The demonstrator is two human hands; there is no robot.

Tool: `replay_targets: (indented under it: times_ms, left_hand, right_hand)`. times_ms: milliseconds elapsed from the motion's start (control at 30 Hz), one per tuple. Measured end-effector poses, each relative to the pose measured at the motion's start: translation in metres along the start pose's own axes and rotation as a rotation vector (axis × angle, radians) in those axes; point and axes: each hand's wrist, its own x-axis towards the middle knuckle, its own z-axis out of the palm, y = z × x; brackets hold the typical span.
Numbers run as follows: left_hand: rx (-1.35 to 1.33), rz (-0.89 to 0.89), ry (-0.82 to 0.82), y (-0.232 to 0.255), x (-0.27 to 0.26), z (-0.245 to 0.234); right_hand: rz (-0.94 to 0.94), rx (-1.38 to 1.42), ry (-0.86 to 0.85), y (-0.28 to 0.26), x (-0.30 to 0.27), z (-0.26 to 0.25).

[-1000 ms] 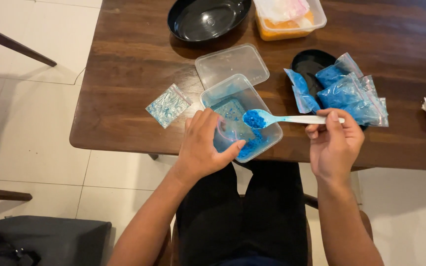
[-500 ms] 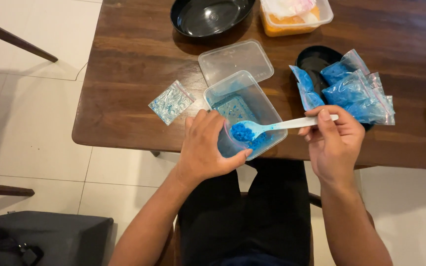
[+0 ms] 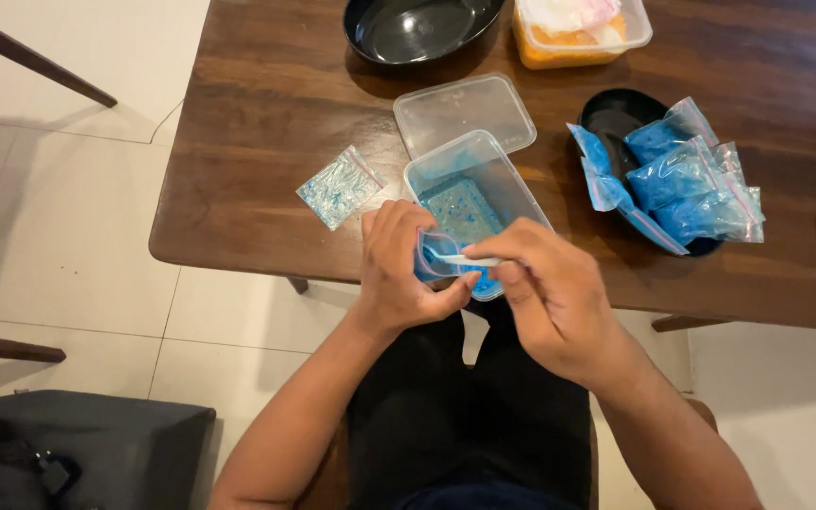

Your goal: Scooping blue granules from a plastic container into small zip-lock bags using a spoon.

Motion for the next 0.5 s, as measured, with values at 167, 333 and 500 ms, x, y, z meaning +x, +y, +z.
replay_targets:
  times_ms: [167, 333, 500]
  left_hand:
    - [-0.089, -0.003, 0.072, -0.011, -0.01, 0.009]
    - [-0.093, -0.023, 0.092, -0.013, -0.01, 0.007]
    - [-0.115, -0.064, 0.054, -0.014, -0.009, 0.004]
  right_hand:
    - [-0.09, -0.066, 0.009, 0.001, -0.003, 0.008]
    - [-0.145, -0.137, -0.055, 0.006, -0.003, 0.006]
    - [0.008, -0.04, 0.099, 0.018, -0.008, -0.008]
